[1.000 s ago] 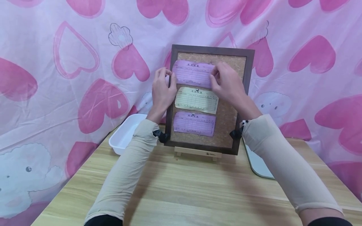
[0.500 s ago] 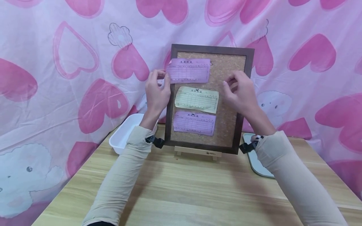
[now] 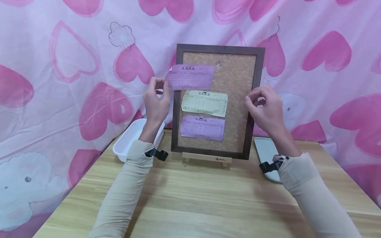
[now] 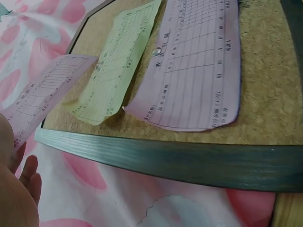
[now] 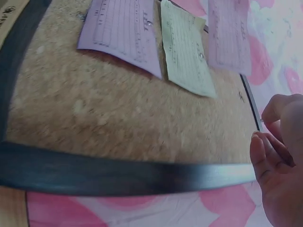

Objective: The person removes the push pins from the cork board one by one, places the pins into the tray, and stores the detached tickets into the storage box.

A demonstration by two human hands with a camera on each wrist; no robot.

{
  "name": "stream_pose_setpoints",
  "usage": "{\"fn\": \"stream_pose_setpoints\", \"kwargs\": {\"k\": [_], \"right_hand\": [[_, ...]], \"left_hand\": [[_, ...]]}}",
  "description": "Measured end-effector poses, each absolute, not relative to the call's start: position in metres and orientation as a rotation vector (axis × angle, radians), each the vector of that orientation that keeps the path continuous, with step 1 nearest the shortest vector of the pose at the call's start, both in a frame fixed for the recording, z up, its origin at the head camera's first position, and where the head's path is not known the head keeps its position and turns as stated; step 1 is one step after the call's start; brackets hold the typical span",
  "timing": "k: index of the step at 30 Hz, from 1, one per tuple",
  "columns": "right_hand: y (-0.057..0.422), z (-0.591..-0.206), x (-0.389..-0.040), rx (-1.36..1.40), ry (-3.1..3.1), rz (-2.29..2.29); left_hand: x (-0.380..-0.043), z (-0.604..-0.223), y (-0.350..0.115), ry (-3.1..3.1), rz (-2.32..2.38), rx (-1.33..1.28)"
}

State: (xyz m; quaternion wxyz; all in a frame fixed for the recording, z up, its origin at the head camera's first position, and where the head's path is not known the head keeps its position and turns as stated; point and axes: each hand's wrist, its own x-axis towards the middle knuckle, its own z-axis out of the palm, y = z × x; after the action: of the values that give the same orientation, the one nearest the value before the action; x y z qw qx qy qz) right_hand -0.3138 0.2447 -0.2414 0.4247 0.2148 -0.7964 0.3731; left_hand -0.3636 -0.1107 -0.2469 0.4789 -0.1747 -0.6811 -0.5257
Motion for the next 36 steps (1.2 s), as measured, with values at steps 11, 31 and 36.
{"fn": "stream_pose_setpoints", "kwargs": {"k": [11, 31, 36], "right_hand": [[0.259, -0.260, -0.279, 0.462, -1.916, 1.007], [0.323, -0.306, -0.283, 0.311, -2.039, 0.944], [0.332, -0.312, -0.281, 0.266, -2.047, 0.933]], "left_hand": [[-0.362, -0.259, -0.127, -1.679, -1.322, -0.386], [-0.361, -0.286, -0.168, -1.751, -1.303, -0.280], [-0.364, -0.296, -0.181, -1.738, -1.334, -0.220]]}}
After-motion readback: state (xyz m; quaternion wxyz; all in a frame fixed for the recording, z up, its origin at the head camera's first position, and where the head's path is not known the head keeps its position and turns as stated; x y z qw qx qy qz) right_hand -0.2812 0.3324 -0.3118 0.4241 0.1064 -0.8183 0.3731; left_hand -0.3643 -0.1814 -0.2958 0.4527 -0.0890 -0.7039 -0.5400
